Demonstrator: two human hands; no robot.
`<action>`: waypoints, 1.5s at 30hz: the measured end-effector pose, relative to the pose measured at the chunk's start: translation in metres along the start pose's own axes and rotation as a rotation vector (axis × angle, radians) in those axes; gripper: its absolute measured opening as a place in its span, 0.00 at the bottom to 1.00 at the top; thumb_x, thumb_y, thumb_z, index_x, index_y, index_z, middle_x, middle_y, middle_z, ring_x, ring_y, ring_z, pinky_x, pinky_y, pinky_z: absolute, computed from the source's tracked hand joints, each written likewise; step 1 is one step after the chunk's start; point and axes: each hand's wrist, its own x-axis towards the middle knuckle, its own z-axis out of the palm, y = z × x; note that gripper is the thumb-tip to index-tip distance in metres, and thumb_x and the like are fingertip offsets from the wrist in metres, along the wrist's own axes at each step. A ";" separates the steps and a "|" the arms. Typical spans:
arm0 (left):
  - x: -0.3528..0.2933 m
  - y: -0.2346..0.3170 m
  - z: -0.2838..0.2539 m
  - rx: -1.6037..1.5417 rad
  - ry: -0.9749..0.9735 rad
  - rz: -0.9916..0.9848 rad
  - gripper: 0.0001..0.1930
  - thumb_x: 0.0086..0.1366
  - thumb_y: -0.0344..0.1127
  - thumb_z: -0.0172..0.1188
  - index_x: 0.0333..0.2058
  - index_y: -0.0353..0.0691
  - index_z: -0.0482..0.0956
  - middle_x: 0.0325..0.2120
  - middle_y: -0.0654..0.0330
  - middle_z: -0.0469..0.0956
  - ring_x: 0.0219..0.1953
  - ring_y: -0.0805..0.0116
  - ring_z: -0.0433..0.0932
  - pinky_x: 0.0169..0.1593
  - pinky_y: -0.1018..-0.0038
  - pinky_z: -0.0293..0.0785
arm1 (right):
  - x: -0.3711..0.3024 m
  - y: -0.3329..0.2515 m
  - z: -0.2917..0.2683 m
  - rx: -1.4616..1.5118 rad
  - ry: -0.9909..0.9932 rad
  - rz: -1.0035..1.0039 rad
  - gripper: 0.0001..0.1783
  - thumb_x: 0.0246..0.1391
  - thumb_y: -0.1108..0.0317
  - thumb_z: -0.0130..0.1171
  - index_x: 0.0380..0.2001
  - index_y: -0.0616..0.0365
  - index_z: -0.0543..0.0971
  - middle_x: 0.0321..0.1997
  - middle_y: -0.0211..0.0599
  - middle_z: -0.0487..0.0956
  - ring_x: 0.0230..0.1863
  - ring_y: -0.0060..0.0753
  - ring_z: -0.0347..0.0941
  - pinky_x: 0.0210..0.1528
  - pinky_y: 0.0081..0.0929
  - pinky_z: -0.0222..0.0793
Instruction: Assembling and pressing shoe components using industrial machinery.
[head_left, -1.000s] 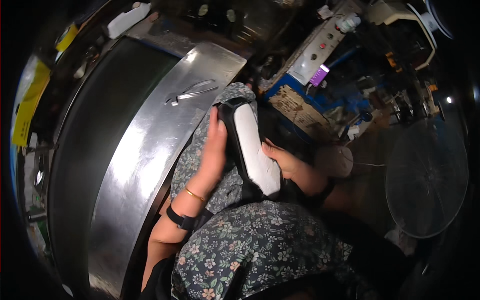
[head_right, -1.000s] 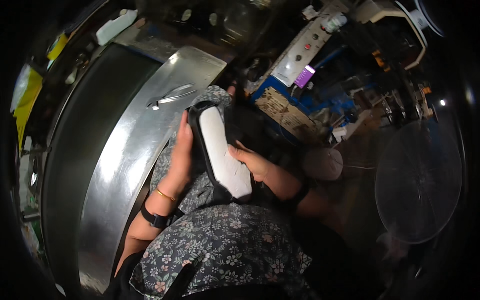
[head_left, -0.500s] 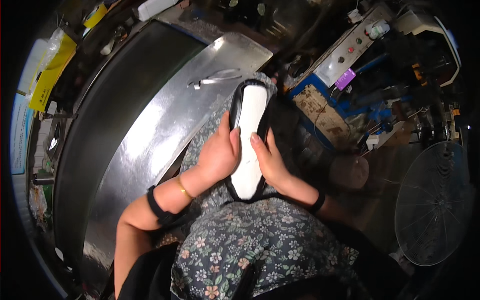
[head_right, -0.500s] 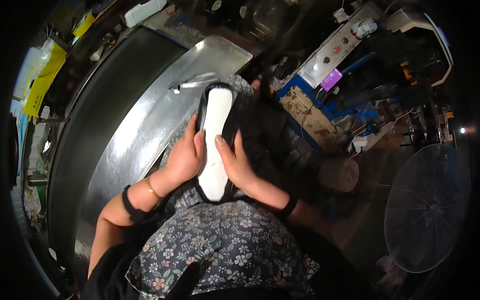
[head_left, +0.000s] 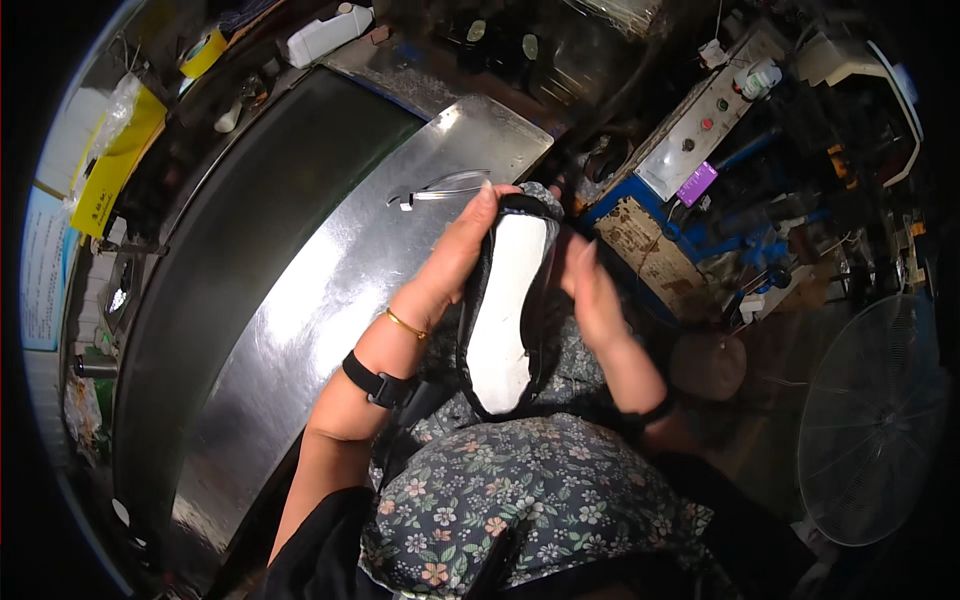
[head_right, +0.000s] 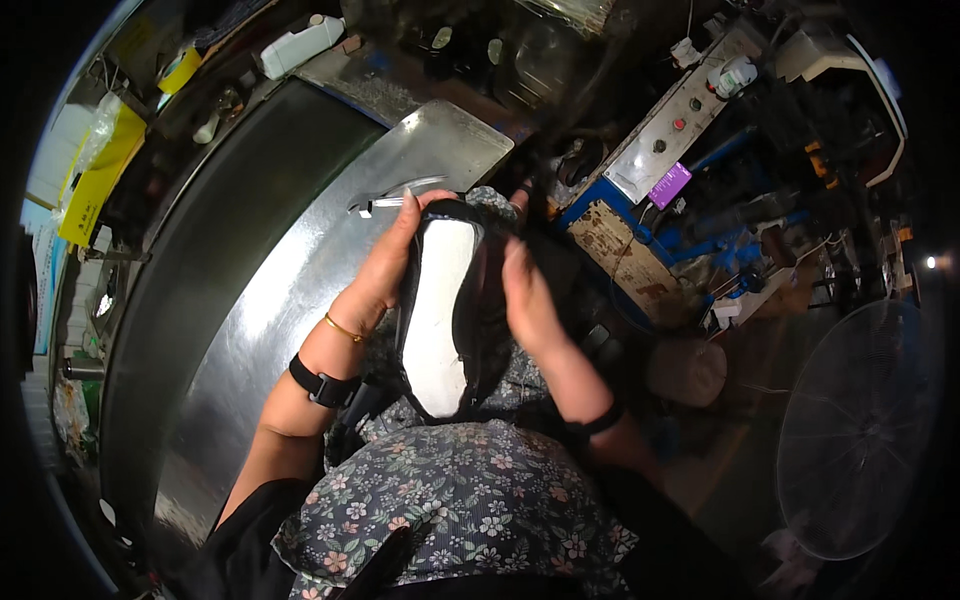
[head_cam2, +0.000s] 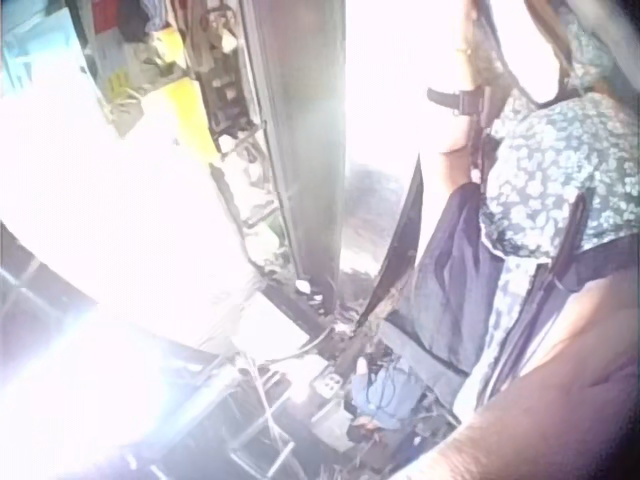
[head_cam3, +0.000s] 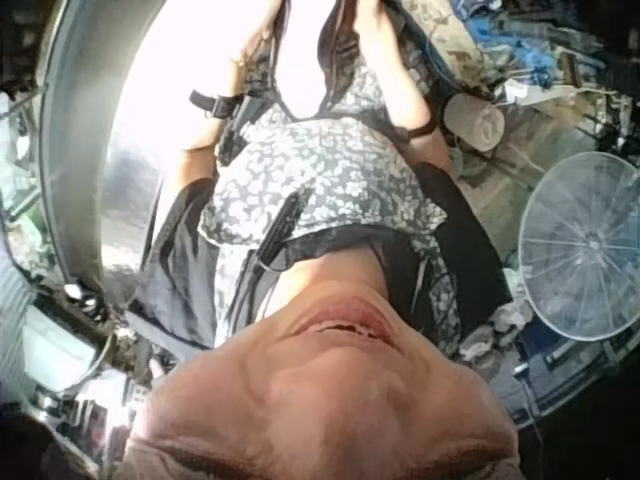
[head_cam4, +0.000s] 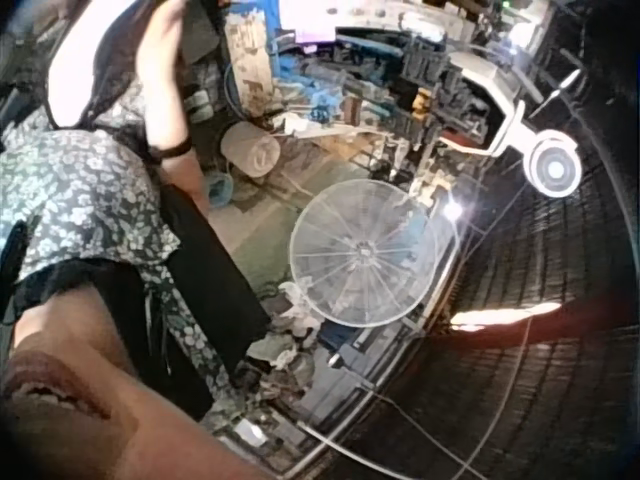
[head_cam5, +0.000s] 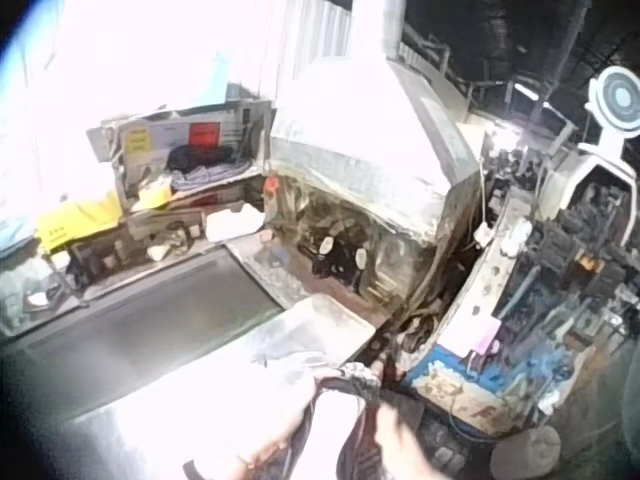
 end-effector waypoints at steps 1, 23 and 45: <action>0.000 -0.002 0.000 0.009 -0.017 0.003 0.30 0.74 0.60 0.42 0.59 0.41 0.70 0.50 0.61 0.76 0.52 0.71 0.74 0.57 0.74 0.70 | 0.017 -0.005 -0.002 0.226 0.062 0.024 0.34 0.72 0.46 0.36 0.66 0.64 0.64 0.62 0.38 0.71 0.62 0.32 0.66 0.66 0.28 0.59; 0.020 0.000 0.006 0.296 -0.040 0.081 0.18 0.70 0.39 0.57 0.56 0.40 0.74 0.49 0.62 0.76 0.52 0.75 0.70 0.58 0.78 0.66 | 0.040 -0.007 0.016 -0.405 0.162 -0.447 0.20 0.70 0.68 0.43 0.63 0.59 0.67 0.59 0.40 0.72 0.62 0.38 0.66 0.67 0.33 0.57; 0.088 -0.070 -0.161 1.777 0.253 0.231 0.33 0.66 0.55 0.54 0.61 0.38 0.67 0.64 0.42 0.63 0.68 0.43 0.57 0.69 0.47 0.49 | -0.123 0.175 -0.176 0.712 0.319 0.257 0.31 0.66 0.49 0.47 0.64 0.58 0.66 0.61 0.43 0.73 0.61 0.39 0.70 0.64 0.40 0.66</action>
